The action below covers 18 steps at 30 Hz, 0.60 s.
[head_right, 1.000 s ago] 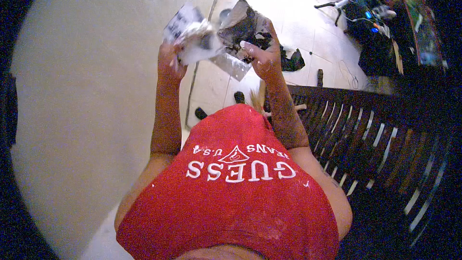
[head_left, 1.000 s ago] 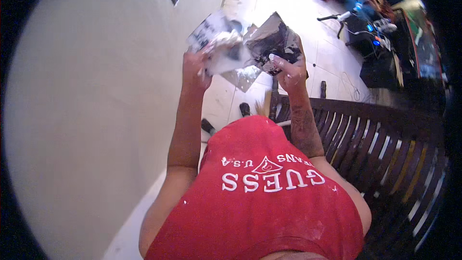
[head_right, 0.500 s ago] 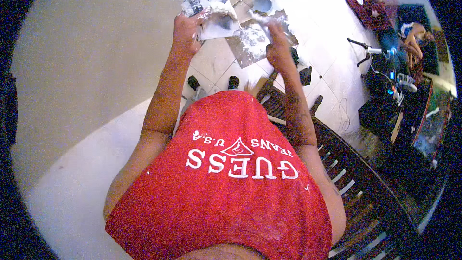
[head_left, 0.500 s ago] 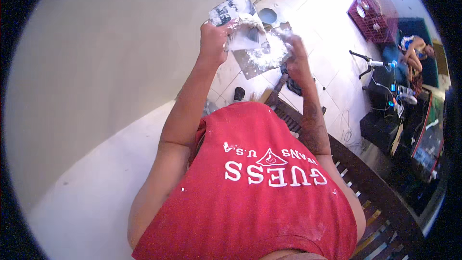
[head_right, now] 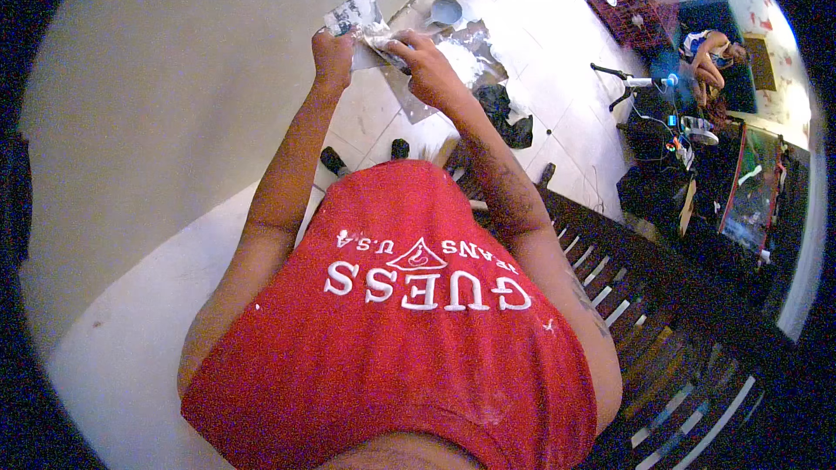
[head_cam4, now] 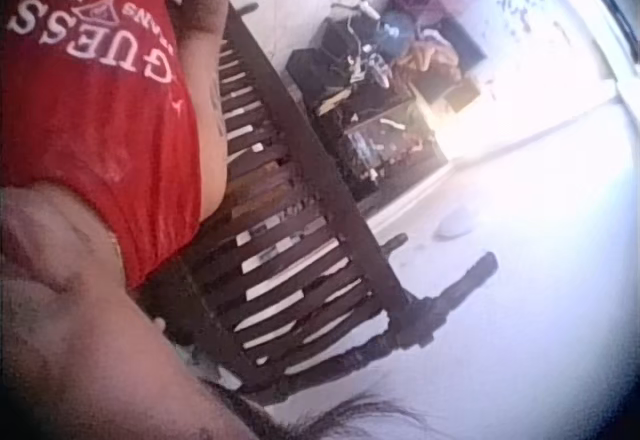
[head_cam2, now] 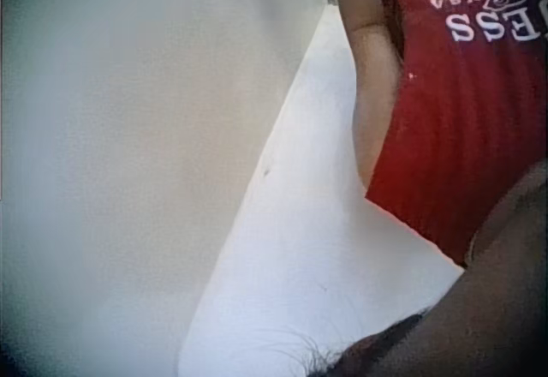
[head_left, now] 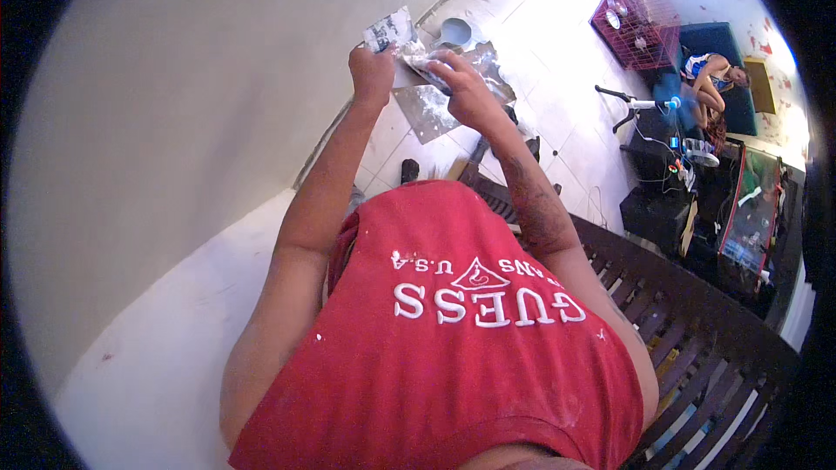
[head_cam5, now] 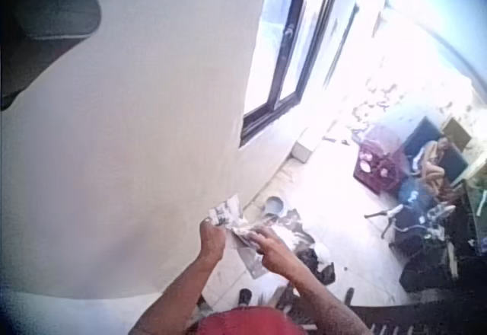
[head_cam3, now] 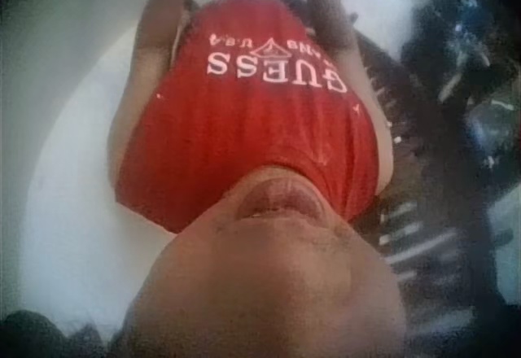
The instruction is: The person mixes putty between putty knives and applies it onto the wall around the window frame.
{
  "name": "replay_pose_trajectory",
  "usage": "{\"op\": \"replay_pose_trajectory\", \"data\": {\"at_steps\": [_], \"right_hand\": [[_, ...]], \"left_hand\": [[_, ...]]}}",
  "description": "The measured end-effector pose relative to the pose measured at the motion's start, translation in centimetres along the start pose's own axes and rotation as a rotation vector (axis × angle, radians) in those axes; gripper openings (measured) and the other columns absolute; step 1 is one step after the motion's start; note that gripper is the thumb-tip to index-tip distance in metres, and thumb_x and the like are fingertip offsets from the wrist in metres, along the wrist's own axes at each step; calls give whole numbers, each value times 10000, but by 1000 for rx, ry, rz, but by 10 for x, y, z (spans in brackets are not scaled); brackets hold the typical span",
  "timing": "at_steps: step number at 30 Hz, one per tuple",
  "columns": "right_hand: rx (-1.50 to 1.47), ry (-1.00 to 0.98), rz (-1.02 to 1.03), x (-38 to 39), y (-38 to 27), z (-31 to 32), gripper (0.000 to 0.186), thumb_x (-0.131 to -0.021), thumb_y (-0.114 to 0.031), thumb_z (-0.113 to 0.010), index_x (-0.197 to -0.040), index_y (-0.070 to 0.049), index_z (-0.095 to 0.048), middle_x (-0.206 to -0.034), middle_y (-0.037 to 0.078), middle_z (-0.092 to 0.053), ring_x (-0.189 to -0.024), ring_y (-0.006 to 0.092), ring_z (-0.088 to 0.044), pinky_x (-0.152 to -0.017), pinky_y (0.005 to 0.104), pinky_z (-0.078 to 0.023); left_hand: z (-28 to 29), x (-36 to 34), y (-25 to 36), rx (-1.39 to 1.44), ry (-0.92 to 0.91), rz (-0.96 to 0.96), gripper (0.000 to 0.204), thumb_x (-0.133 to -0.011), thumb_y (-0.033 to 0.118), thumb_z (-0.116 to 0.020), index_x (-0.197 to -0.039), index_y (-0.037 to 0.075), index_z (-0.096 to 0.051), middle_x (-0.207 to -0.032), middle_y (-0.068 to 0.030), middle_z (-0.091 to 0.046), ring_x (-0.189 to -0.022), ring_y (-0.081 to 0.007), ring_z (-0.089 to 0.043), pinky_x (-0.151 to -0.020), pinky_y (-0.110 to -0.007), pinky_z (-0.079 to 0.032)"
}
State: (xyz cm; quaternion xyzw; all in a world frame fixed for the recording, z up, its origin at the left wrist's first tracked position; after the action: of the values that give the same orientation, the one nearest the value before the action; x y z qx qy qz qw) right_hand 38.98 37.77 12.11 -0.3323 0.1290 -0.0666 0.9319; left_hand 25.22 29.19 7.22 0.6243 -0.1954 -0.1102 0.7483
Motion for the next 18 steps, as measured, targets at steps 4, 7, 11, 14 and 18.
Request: {"op": "replay_pose_trajectory", "data": {"at_steps": [4, 7, 11, 14, 18], "right_hand": [[-111, -161, -12, 17, -28, 32, 501, -556, 150, -400, -1015, -29, -495, -1100, 152, -445, -1047, 316, -399, -898, 353, -317], [-230, -232, 37, 28, -18, 41, 503, -533, 112, -420, -1011, -22, -503, -1019, 175, -478, -1000, 327, -427, -867, 362, -339], [-212, -437, -18, 35, -22, 124, 489, -533, 98, -402, -994, -29, -504, -937, 176, -504, -893, 340, -482, -741, 381, -393], [-487, -556, -33, 35, -56, 136, 464, -545, 66, -435, -999, -12, -497, -879, 164, -562, -793, 279, -526, -706, 354, -397], [-1362, -194, -448, 48, -41, 98, 603, -447, 73, -512, -1045, 1, -472, -913, 75, -565, -851, 193, -522, -761, 296, -417]], "left_hand": [[1, 1, -18, 28, 193, 0, 198, -672, 42, -562, -860, -20, -574, -873, -90, -580, -758, -169, -544, -662, -288, -435], [-17, 21, 7, 391, -229, 206, 375, -688, 93, -583, -1048, 19, -507, -1035, -87, -529, -906, -180, -530, -771, -287, -443], [-53, 55, 60, 340, -93, 360, 311, -708, 2, -441, -1016, -22, -481, -974, -145, -532, -811, -232, -568, -685, -342, -496], [-18, 52, 52, 494, -133, 473, 310, -606, -97, -421, -898, -51, -512, -804, -111, -538, -683, -233, -572, -608, -341, -503], [19, 43, 16, 452, -228, 547, 273, -649, -90, -430, -910, -56, -503, -807, -98, -539, -678, -224, -569, -608, -331, -504]]}}
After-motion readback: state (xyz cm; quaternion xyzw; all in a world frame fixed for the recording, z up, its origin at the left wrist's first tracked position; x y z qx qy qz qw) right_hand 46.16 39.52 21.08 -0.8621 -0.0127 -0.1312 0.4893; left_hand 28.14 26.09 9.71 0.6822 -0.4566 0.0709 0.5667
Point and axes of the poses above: each hand's wrist, its own x-axis away from the middle knuckle, its own z-axis out of the back of the hand, y = z × x, the point moved 3 cm from there along -x, towards the middle knuckle
